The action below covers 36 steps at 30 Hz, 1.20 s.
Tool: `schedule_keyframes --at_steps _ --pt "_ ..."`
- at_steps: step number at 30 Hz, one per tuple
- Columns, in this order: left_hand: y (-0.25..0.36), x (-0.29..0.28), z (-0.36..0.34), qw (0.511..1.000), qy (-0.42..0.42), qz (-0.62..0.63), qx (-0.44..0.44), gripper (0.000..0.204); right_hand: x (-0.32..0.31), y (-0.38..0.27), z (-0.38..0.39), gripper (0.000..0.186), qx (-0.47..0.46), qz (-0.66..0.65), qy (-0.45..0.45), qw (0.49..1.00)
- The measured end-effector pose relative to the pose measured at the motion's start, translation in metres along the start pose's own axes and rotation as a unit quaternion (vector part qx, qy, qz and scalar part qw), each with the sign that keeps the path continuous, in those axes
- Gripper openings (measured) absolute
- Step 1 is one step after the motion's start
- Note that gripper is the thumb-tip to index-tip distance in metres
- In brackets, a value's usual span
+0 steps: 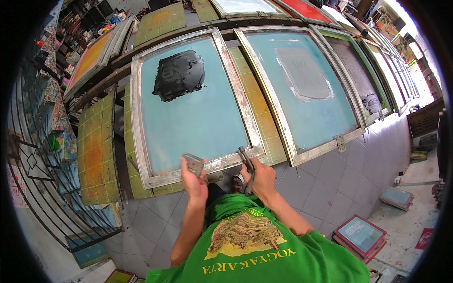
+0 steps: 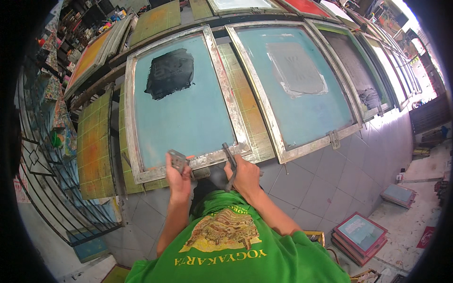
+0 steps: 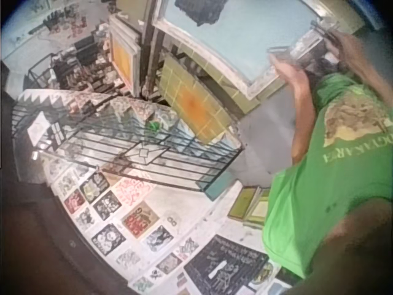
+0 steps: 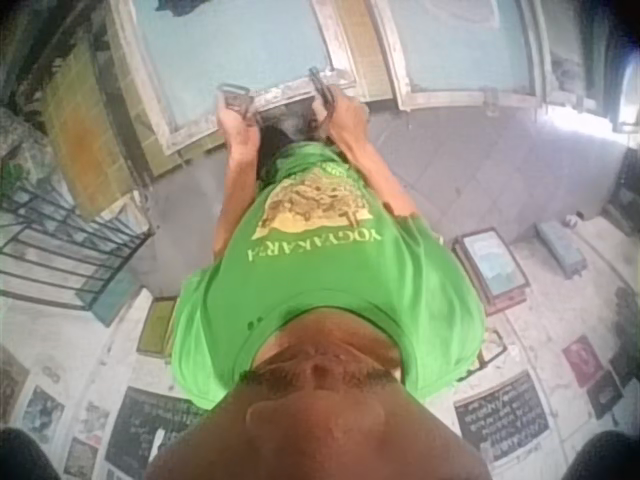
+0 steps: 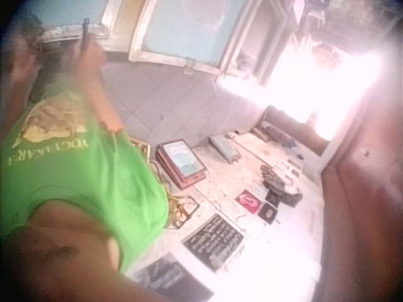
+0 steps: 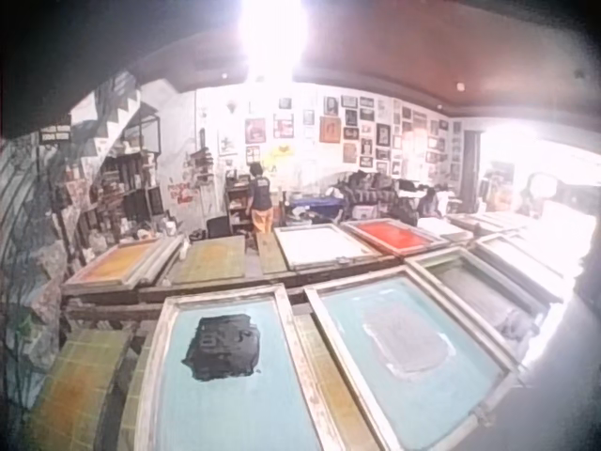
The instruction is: The person uses two wrenches to loosen and tighten clamps on the edges of screen-printing frames mounted on a workbench. The person repeatedly opens and closes the frame lids, adjusts the clamps, and repositions the frames while working in a print shop.
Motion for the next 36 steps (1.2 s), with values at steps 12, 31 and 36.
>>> schedule_keyframes --at_steps 12,31,36 --pt "0.076 -0.042 -0.026 0.864 0.103 -0.307 0.384 0.048 0.018 0.017 -0.013 0.022 -0.039 0.112 -0.018 0.993" --pt "0.011 -0.067 -0.032 0.978 -0.039 0.202 -0.030 0.028 -0.040 0.046 -0.025 0.018 0.180 -0.243 -0.015 0.953" --pt "-0.033 -0.025 0.037 0.912 0.026 0.312 -0.265 0.034 0.030 -0.076 0.003 0.021 0.030 -0.212 -0.184 0.959"
Point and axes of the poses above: each hand's wrist, its own z-axis away from the middle knuckle, its own x-axis out of the palm, y = z × x, the point moved 10 cm from there along -z, towards the middle knuckle, and after that the axes turned 1 degree about -z, right-handed, at the moved point
